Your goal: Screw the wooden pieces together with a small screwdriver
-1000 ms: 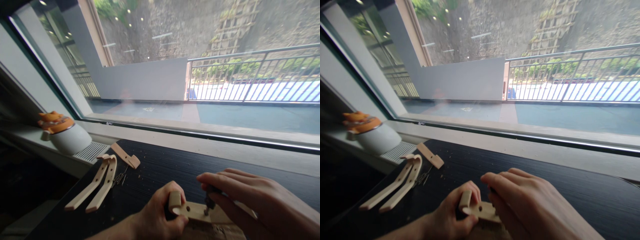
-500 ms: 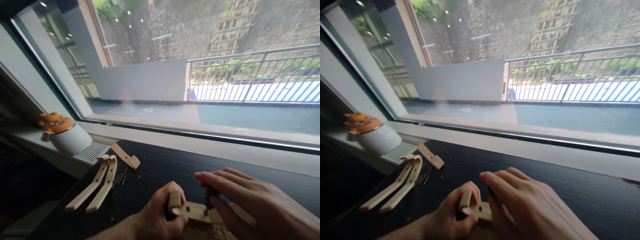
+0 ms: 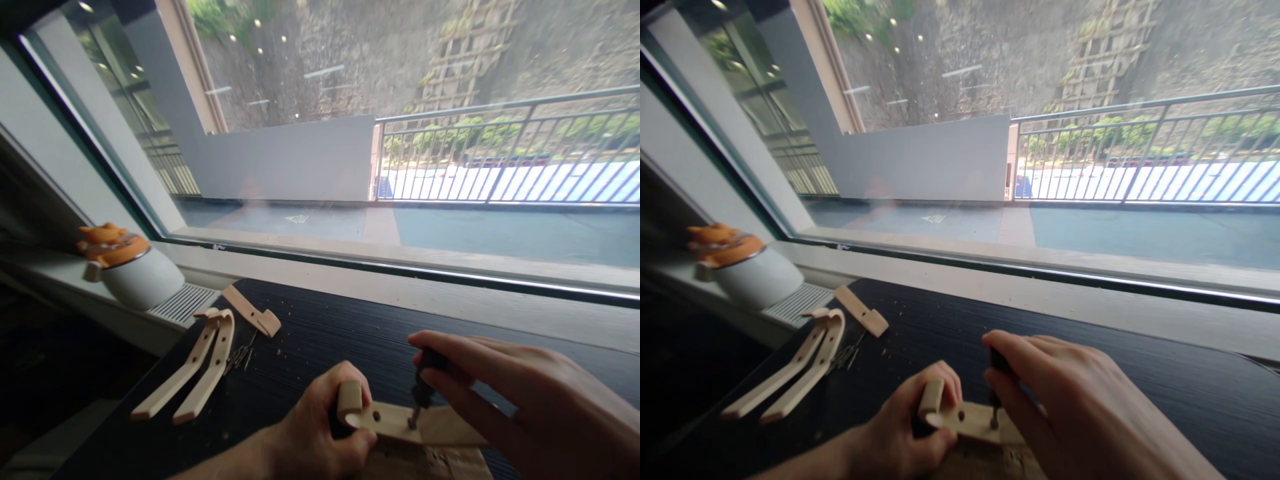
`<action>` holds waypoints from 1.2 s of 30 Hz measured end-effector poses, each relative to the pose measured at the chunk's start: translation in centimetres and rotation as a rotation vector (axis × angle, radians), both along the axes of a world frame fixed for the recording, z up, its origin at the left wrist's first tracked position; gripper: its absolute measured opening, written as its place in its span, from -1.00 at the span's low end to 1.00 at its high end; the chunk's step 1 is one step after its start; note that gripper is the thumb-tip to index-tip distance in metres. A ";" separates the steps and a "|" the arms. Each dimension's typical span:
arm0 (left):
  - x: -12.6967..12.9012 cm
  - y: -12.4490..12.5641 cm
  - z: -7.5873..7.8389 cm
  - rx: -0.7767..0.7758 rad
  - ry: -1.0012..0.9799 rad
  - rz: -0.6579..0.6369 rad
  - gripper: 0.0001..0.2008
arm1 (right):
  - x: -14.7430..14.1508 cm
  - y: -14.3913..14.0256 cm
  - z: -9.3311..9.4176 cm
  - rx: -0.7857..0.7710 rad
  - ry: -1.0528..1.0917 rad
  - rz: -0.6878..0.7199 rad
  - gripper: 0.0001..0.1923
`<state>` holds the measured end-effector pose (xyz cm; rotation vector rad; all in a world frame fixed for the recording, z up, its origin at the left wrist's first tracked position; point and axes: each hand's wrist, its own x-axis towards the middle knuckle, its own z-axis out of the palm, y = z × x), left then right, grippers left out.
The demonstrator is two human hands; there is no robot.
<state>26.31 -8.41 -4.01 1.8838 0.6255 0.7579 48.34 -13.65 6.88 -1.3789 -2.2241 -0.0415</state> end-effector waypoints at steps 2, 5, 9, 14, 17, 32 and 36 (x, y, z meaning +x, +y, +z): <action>0.0 0.0 0.0 -0.002 0.000 -0.001 -0.73 | 0.2 0.1 -0.2 0.033 -0.014 -0.026 -0.82; -0.1 0.0 -0.1 0.002 -0.011 -0.004 -0.73 | 0.2 0.1 -0.4 0.058 0.003 -0.027 -0.83; 0.0 0.1 -0.1 -0.003 -0.012 -0.001 -0.73 | -0.4 -0.1 0.0 0.026 0.024 0.040 -0.72; 0.0 -0.1 0.1 0.003 -0.018 -0.011 -0.74 | -1.0 -0.2 0.5 -0.011 0.050 0.154 -0.68; 0.0 -0.1 0.0 -0.001 -0.014 -0.006 -0.74 | -0.8 -0.3 0.5 -0.042 0.071 0.180 -0.65; -0.1 0.0 -0.1 0.001 -0.005 -0.006 -0.72 | 0.9 -0.3 -0.4 0.018 0.018 -0.109 -0.75; -0.1 0.0 -0.1 0.009 -0.008 -0.008 -0.71 | 0.6 -0.7 0.0 -0.049 0.047 0.011 -0.70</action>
